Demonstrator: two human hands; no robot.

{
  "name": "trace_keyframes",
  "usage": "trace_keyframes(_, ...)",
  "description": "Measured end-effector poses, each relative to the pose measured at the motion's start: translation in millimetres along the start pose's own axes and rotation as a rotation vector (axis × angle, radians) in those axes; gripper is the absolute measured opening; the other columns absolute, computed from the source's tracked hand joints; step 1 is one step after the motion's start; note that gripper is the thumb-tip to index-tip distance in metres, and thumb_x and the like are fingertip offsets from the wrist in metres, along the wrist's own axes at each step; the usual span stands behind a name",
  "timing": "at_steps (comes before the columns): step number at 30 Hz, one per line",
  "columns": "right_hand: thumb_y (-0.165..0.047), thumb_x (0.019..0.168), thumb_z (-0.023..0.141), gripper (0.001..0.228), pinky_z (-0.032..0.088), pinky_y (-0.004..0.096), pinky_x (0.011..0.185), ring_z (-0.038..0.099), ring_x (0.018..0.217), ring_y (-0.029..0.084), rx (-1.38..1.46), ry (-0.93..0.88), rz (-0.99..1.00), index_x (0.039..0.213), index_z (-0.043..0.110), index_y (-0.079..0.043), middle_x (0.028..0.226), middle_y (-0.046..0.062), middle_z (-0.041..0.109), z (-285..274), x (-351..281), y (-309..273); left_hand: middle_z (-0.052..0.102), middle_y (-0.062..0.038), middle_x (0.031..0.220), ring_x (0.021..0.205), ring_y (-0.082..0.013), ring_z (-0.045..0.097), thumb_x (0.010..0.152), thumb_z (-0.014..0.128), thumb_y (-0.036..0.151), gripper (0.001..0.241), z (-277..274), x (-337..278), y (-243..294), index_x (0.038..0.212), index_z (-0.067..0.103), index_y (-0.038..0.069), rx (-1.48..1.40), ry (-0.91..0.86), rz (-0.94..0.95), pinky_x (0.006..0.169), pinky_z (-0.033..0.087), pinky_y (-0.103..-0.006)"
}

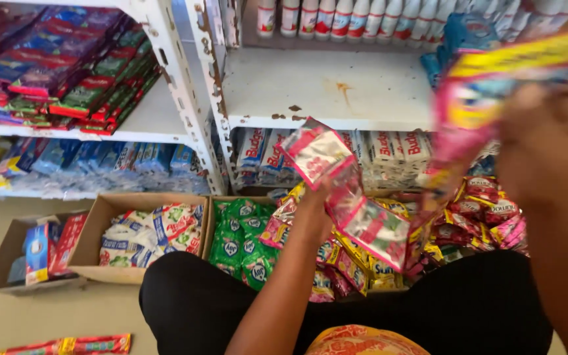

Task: Organizing and stocking small detergent packets onto lower store shelves.

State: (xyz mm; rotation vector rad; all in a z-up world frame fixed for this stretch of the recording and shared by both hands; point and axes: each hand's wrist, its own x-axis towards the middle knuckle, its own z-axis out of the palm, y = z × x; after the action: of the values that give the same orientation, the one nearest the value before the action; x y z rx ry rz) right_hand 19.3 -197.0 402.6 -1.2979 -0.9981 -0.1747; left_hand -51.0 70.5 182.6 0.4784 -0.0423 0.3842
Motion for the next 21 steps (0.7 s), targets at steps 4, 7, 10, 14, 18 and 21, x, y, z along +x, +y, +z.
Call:
trace_keyframes(4, -0.001, 0.112, 0.049, 0.025, 0.05, 0.033, 0.113, 0.063, 0.116, 0.011, 0.136, -0.211, 0.003, 0.137, 0.052, -0.006, 0.124, 0.004, 0.064, 114, 62, -38, 0.053, -0.006, 0.149, 0.139, -0.0209, 0.049, 0.102, 0.057, 0.027, 0.063, 15, -8, 3, 0.157, 0.03, 0.015, 0.331, 0.102, -0.077, 0.113, 0.039, -0.0373)
trace_keyframes(7, -0.001, 0.112, 0.049, 0.027, 0.049, 0.032, 0.113, 0.063, 0.118, 0.011, 0.176, -0.189, -0.008, 0.138, 0.051, -0.006, 0.131, 0.002, 0.065, 131, 82, -46, 0.05, -0.008, 0.155, 0.146, -0.0214, 0.043, 0.101, 0.062, 0.015, 0.07, -16, 3, -20, 0.156, 0.018, 0.014, 0.261, 0.066, -0.086, 0.119, 0.033, -0.0352)
trace_keyframes(10, -0.002, 0.111, 0.052, 0.023, 0.048, 0.028, 0.114, 0.061, 0.123, 0.009, 0.239, -0.21, -0.131, 0.133, 0.054, -0.011, 0.129, -0.003, 0.065, 143, 102, -58, 0.053, -0.016, 0.144, 0.136, -0.0298, 0.044, 0.101, 0.059, 0.005, 0.068, -17, 2, -24, 0.163, 0.03, 0.003, 0.275, -0.091, 0.052, 0.117, 0.035, -0.043)
trace_keyframes(14, -0.001, 0.126, 0.062, 0.008, 0.044, 0.027, 0.096, 0.055, 0.101, 0.008, 0.119, -0.203, -0.272, 0.119, 0.061, -0.005, 0.107, -0.002, 0.06, 122, 142, -6, 0.049, -0.012, 0.153, 0.142, -0.0297, 0.047, 0.092, 0.048, -0.001, 0.074, 21, -16, -9, 0.161, 0.024, 0.011, 0.064, -0.291, 0.031, 0.12, 0.036, -0.0426)
trace_keyframes(18, -0.005, 0.116, 0.063, 0.006, 0.05, 0.028, 0.094, 0.059, 0.098, 0.005, 0.133, -0.202, -0.217, 0.11, 0.061, -0.007, 0.106, -0.005, 0.064, 141, 169, 1, 0.05, -0.013, 0.153, 0.141, -0.0289, 0.051, 0.097, 0.044, -0.003, 0.07, 10, -16, -21, 0.162, 0.024, 0.012, 0.028, -0.264, -0.079, 0.118, 0.04, -0.0454)
trace_keyframes(21, -0.007, 0.112, 0.061, 0.002, 0.057, 0.031, 0.095, 0.067, 0.098, 0.009, 0.235, -0.226, -0.085, 0.113, 0.06, -0.006, 0.108, -0.001, 0.07, 152, 180, 8, 0.05, -0.013, 0.153, 0.139, -0.0281, 0.053, 0.105, 0.044, 0.013, 0.061, 31, -26, -12, 0.162, 0.023, 0.014, -0.016, -0.24, -0.126, 0.117, 0.042, -0.0449)
